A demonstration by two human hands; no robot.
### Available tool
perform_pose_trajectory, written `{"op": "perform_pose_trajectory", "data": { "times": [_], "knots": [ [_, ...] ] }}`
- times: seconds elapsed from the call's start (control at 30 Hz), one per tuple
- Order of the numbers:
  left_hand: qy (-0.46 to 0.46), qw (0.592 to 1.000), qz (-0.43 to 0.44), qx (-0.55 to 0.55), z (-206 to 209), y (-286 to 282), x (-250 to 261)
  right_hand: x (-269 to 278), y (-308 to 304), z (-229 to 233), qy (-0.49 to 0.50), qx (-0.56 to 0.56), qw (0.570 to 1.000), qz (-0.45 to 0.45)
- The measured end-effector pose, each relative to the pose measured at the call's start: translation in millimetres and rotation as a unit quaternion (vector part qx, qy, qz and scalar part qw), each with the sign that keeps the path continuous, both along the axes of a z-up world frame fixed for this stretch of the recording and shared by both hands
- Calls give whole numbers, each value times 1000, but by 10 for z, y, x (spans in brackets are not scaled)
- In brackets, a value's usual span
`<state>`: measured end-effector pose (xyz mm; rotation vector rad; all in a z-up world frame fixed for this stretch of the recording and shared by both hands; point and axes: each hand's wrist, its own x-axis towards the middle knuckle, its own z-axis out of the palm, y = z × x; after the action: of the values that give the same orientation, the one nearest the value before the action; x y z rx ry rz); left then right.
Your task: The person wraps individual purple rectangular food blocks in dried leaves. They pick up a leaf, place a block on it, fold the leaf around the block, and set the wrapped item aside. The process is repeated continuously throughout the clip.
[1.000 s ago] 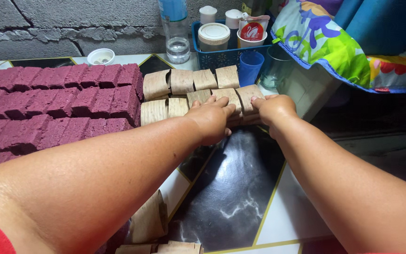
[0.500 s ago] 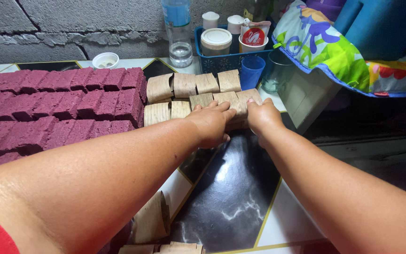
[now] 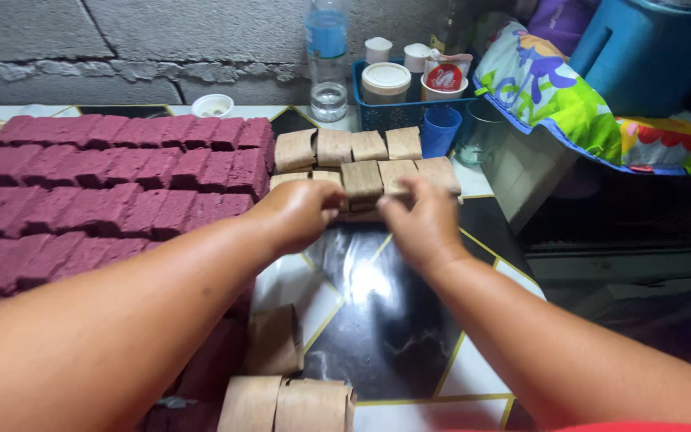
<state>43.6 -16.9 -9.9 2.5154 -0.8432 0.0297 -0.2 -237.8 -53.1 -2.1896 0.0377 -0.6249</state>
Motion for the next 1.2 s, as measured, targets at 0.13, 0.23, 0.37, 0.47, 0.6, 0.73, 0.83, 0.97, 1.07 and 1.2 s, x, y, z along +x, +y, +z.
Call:
{"op": "perform_pose_trajectory", "data": {
  "times": [0.13, 0.23, 0.37, 0.47, 0.6, 0.73, 0.83, 0.97, 1.07, 1.2],
  "knots": [
    [-25, 996, 62, -66, 38, 318, -465, -289, 377, 6, 165, 62, 970, 167],
    [-6, 988, 91, -125, 80, 416, -743, -417, 575, 14, 191, -55, 935, 293],
    [49, 974, 148, -165, 108, 525, -1081, -571, 913, -35, 284, -85, 899, 322],
    [79, 963, 176, -187, 98, 613, -1263, -641, 1143, -56, 288, -145, 878, 354],
    [98, 955, 194, -202, 62, 740, -1415, -688, 1351, -53, 307, -200, 855, 366],
    [120, 951, 219, -183, 10, 849, -1510, -653, 1401, -12, 315, -295, 831, 351],
    [118, 951, 215, -190, -50, 885, -1541, -606, 1345, 41, 414, -210, 826, 321],
    [132, 943, 220, -213, -157, 898, -1514, -583, 1242, 47, 466, -66, 832, 294],
    [160, 927, 238, -243, -247, 866, -1511, -575, 1094, 23, 523, 134, 793, 283],
    [182, 915, 298, -200, -265, 782, -1538, -509, 825, 40, 504, 281, 778, 249]
  ]
}}
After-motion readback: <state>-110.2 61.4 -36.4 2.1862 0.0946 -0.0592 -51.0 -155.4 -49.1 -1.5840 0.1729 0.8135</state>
